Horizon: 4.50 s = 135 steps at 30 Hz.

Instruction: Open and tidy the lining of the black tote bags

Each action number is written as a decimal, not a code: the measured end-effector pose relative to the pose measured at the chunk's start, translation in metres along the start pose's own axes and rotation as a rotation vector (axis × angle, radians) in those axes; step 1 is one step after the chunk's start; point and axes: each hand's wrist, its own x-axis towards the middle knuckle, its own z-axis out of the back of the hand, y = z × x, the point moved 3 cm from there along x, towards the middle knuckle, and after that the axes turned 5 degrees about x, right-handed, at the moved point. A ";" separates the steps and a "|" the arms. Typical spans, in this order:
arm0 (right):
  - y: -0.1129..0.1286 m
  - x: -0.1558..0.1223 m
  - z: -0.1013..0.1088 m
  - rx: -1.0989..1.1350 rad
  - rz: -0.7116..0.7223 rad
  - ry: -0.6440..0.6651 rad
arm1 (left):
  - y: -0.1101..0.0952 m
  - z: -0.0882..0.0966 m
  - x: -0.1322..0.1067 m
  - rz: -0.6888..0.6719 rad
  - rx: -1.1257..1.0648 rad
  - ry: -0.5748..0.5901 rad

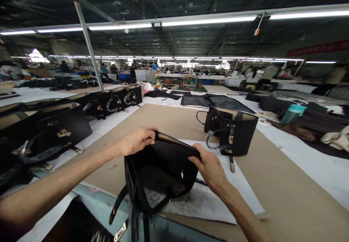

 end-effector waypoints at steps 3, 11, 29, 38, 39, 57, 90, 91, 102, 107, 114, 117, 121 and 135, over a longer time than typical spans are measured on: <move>-0.008 -0.003 -0.002 0.069 -0.023 -0.065 | 0.000 -0.003 0.002 0.032 -0.006 -0.028; 0.002 0.007 -0.007 0.084 0.145 -0.130 | 0.005 -0.004 0.005 0.021 0.002 -0.074; -0.003 0.011 -0.009 0.228 0.191 -0.175 | 0.013 -0.006 0.013 0.010 0.048 -0.093; -0.003 0.013 -0.010 0.219 0.183 -0.208 | 0.011 -0.007 0.011 0.051 0.062 -0.102; -0.003 0.014 -0.010 0.212 0.186 -0.207 | 0.011 -0.007 0.011 0.053 0.062 -0.101; 0.010 -0.001 -0.025 -0.518 0.336 -0.321 | 0.004 -0.007 0.011 0.107 0.119 -0.107; 0.037 0.018 -0.012 -0.518 0.306 -0.246 | 0.011 -0.010 0.011 0.105 0.094 -0.148; 0.041 0.020 -0.014 -0.519 0.311 -0.245 | 0.010 -0.010 0.011 0.105 0.093 -0.145; 0.074 0.041 -0.033 -0.505 0.258 -0.137 | 0.011 -0.008 0.006 0.143 0.027 -0.163; 0.066 0.046 -0.035 -0.483 0.278 -0.129 | 0.015 -0.003 0.000 0.150 0.010 -0.207; 0.064 0.047 -0.034 -0.471 0.277 -0.111 | 0.019 -0.004 -0.005 0.180 -0.034 -0.170; 0.067 0.049 -0.035 -0.484 0.276 -0.116 | 0.018 -0.004 -0.004 0.202 -0.038 -0.160; 0.074 0.054 -0.042 -0.521 0.312 -0.118 | 0.017 -0.003 -0.004 0.216 -0.025 -0.165; 0.098 0.061 -0.056 -0.501 0.445 -0.105 | 0.020 -0.004 -0.005 0.183 -0.025 -0.203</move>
